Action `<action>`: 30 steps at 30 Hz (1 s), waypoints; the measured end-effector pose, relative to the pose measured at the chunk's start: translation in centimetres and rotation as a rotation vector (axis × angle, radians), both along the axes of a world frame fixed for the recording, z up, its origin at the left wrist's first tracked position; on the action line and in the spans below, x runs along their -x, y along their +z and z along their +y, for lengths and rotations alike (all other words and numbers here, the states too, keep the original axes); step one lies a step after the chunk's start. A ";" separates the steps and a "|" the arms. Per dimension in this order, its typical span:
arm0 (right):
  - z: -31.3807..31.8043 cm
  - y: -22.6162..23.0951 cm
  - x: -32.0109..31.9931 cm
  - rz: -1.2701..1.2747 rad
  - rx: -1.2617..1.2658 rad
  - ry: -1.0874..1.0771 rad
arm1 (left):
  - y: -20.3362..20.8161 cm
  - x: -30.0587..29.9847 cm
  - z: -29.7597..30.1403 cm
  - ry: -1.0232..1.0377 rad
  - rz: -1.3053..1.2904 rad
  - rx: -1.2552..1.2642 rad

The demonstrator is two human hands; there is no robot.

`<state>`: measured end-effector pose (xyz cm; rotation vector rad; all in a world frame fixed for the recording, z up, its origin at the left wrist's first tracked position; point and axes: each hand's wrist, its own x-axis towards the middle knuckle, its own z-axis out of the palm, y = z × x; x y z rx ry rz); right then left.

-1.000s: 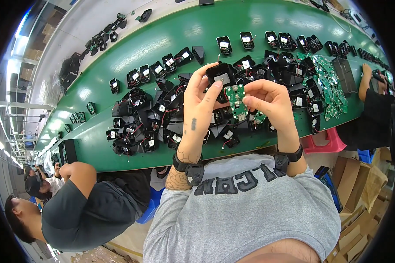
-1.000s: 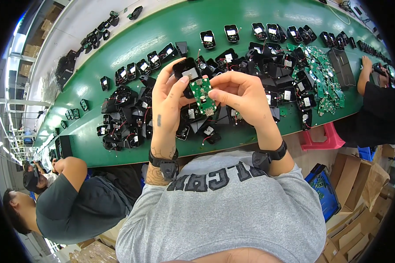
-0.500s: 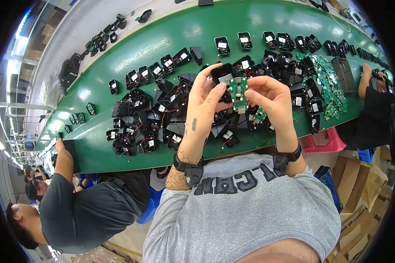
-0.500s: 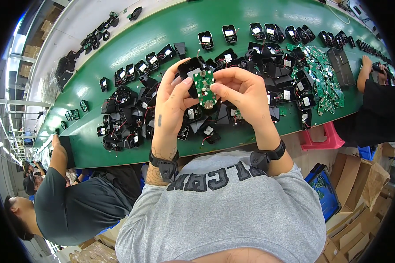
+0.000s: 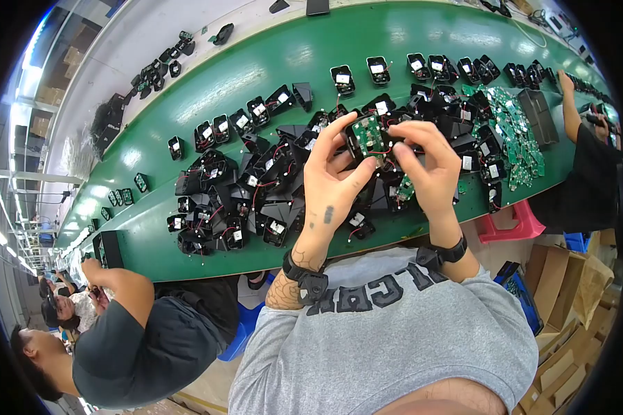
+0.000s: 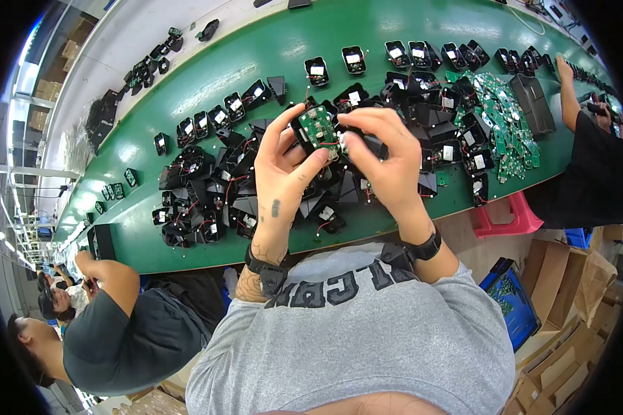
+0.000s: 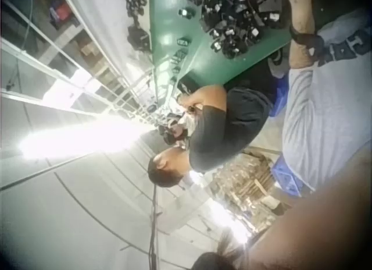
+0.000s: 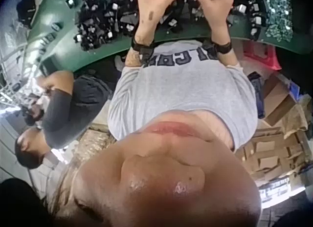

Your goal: The person assembles electronic devices by hand, picking up a black plastic housing and a green circuit board, fitting the board into the housing, and pressing them together. The person then places the assembled unit onto the green conveyor belt and reaches for another set of components.

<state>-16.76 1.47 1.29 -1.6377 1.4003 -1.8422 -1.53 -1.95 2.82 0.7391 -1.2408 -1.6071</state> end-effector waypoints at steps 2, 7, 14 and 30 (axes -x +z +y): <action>0.2 -0.6 -0.2 0.039 0.011 0.051 | 0.0 0.1 0.0 0.005 -0.018 0.015; 0.1 -0.8 -0.9 -0.034 -0.027 0.025 | -0.1 0.5 0.2 0.054 -0.061 0.063; 0.3 -0.9 -1.7 -0.427 -0.257 0.025 | -0.3 1.4 0.3 0.152 -0.096 0.142; 0.5 -2.1 -1.8 -0.949 -0.290 0.405 | -3.0 2.2 -0.1 0.321 -0.311 0.561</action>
